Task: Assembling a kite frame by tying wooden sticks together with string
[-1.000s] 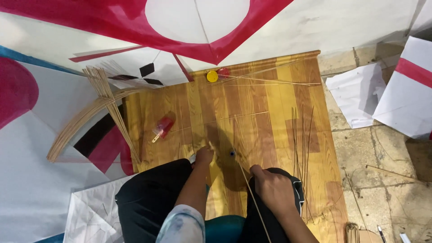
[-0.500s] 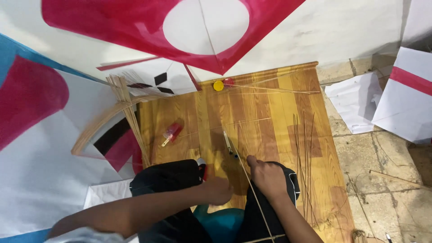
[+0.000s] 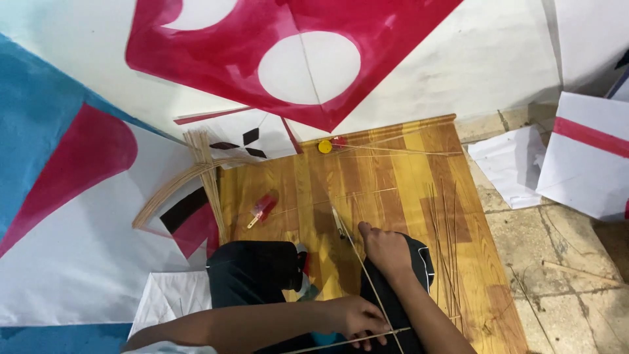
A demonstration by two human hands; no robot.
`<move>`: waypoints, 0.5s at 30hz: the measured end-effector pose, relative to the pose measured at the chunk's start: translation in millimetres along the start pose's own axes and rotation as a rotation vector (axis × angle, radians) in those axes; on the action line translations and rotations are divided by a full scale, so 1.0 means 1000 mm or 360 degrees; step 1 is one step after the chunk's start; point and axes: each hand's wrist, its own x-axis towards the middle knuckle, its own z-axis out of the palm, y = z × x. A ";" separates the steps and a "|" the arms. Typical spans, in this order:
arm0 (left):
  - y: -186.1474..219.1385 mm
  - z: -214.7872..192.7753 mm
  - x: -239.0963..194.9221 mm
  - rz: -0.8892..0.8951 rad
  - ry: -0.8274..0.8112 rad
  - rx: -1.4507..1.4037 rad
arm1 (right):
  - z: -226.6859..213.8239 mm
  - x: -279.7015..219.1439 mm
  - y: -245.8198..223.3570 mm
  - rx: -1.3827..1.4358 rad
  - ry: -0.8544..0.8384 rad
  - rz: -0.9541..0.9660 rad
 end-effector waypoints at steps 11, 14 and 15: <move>-0.024 0.017 0.038 0.0314 0.0098 -0.0314 | 0.003 0.010 0.010 0.0077 -0.0099 0.0043; -0.035 0.014 0.034 0.0377 0.0174 -0.0345 | -0.010 0.022 0.027 0.0218 -0.0186 0.0115; -0.039 0.013 0.031 0.0400 0.0207 -0.0403 | -0.015 0.027 0.035 0.0334 -0.0269 0.0144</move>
